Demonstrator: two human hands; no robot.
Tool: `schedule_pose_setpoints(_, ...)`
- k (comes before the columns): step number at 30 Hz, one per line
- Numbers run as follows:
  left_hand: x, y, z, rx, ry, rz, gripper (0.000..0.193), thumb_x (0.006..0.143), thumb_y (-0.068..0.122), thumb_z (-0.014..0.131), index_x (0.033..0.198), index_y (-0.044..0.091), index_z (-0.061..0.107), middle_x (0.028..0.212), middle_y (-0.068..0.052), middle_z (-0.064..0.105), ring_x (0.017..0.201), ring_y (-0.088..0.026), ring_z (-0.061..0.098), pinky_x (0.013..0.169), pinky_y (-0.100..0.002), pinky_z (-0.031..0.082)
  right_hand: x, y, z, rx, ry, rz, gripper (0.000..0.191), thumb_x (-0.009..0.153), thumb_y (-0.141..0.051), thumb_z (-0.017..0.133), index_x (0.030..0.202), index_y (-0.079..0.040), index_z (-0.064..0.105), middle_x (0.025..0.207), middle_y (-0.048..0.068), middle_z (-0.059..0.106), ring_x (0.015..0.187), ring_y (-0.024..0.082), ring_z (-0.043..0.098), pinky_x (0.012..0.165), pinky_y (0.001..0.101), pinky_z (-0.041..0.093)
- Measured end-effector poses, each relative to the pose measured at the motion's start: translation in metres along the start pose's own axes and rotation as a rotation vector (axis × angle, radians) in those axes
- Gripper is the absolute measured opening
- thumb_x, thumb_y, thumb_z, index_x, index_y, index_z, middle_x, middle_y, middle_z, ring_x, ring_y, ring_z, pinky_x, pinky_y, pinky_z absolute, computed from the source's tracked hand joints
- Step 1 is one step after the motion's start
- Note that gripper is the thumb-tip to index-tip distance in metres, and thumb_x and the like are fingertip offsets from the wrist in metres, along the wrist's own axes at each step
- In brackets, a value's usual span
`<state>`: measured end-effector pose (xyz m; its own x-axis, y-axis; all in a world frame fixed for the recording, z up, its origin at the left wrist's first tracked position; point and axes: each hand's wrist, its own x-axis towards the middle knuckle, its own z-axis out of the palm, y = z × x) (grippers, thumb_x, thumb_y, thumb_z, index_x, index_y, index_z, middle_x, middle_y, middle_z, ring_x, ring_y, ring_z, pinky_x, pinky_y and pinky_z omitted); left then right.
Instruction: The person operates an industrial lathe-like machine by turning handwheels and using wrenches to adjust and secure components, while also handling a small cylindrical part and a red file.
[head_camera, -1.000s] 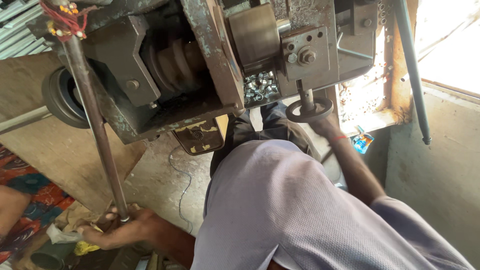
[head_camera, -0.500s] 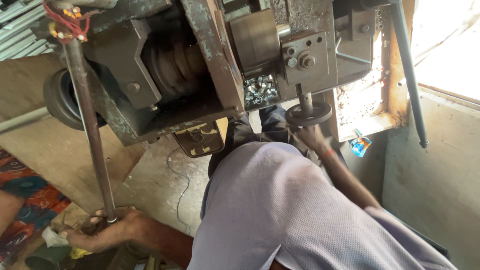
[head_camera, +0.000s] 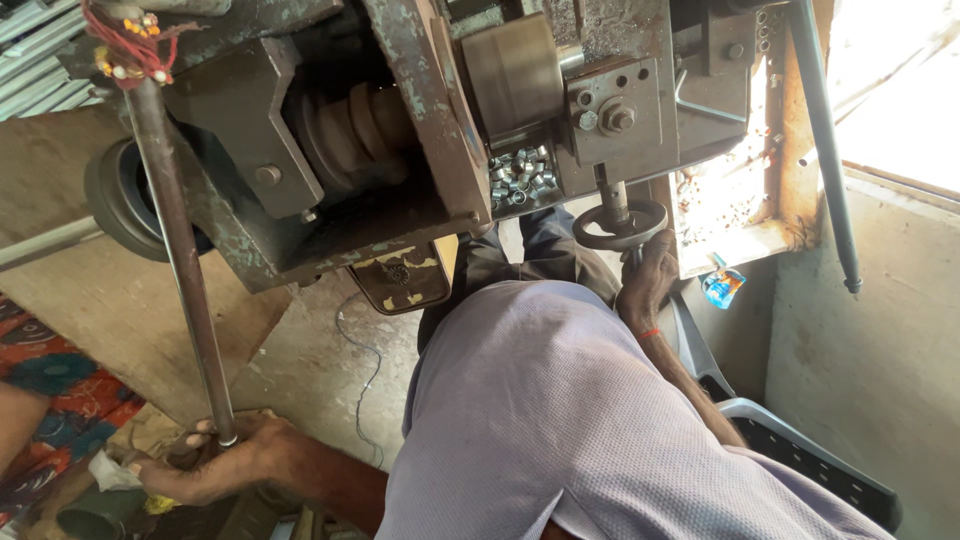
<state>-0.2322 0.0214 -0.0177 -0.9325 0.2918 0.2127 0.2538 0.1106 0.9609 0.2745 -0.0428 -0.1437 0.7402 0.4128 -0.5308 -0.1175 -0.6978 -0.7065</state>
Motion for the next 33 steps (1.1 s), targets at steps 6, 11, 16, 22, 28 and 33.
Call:
schedule_pose_setpoints(6, -0.006, 0.008, 0.005, 0.019, 0.087, -0.073, 0.049, 0.095, 0.048, 0.064, 0.120, 0.007, 0.072, 0.071, 0.005, 0.045, 0.065, -0.006, 0.049, 0.056, -0.022, 0.041, 0.008, 0.011, -0.008, 0.025, 0.021, -0.010, 0.085, 0.103, -0.076, 0.028, 0.073, -0.003, 0.058, 0.059, 0.003, 0.051, 0.048, 0.009, 0.046, 0.042, 0.0272, 0.034)
schedule_pose_setpoints(11, -0.010, 0.018, 0.011, 0.104, 0.096, -0.050, 0.053, 0.097, 0.051, 0.061, 0.119, 0.004, 0.071, 0.073, 0.005, 0.046, 0.069, -0.006, 0.050, 0.059, -0.024, 0.043, 0.016, 0.018, -0.012, 0.059, 0.008, -0.012, 0.085, 0.101, -0.077, 0.028, 0.073, -0.003, 0.059, 0.061, 0.003, 0.055, 0.048, 0.010, 0.050, 0.042, 0.0269, 0.037)
schedule_pose_setpoints(16, -0.014, 0.020, 0.012, 0.082, 0.088, -0.065, 0.050, 0.092, 0.051, 0.060, 0.122, 0.012, 0.071, 0.070, 0.006, 0.046, 0.066, -0.005, 0.052, 0.056, -0.022, 0.044, 0.021, 0.019, -0.014, 0.033, 0.022, -0.026, 0.086, 0.102, -0.077, 0.028, 0.074, -0.002, 0.061, 0.061, 0.004, 0.056, 0.050, 0.010, 0.051, 0.043, 0.0272, 0.038)
schedule_pose_setpoints(22, -0.013, 0.018, 0.010, 0.037, 0.068, -0.070, 0.047, 0.096, 0.049, 0.064, 0.112, 0.004, 0.067, 0.075, 0.004, 0.046, 0.068, -0.007, 0.054, 0.059, -0.025, 0.044, 0.023, 0.016, -0.021, 0.006, 0.005, -0.059, 0.085, 0.105, -0.073, 0.026, 0.074, -0.002, 0.062, 0.062, 0.003, 0.057, 0.052, 0.010, 0.051, 0.046, 0.0281, 0.039)
schedule_pose_setpoints(28, -0.014, 0.019, 0.010, -0.008, 0.070, -0.092, 0.056, 0.093, 0.046, 0.066, 0.130, 0.005, 0.069, 0.073, 0.006, 0.043, 0.066, -0.005, 0.049, 0.057, -0.022, 0.039, 0.005, 0.033, 0.005, -0.543, -0.231, 0.173, 0.057, 0.103, -0.054, 0.055, 0.081, -0.003, 0.066, 0.066, 0.009, 0.061, 0.054, 0.019, 0.057, 0.050, 0.0371, 0.049)
schedule_pose_setpoints(33, -0.013, 0.020, 0.010, -0.028, 0.031, -0.099, 0.066, 0.095, 0.049, 0.063, 0.143, 0.004, 0.066, 0.074, 0.006, 0.042, 0.067, -0.004, 0.044, 0.059, -0.021, 0.035, 0.042, 0.028, 0.025, -1.073, -0.566, -0.482, 0.034, 0.097, -0.039, 0.062, 0.108, -0.008, 0.072, 0.106, 0.014, 0.073, 0.094, 0.031, 0.069, 0.083, 0.0445, 0.055)
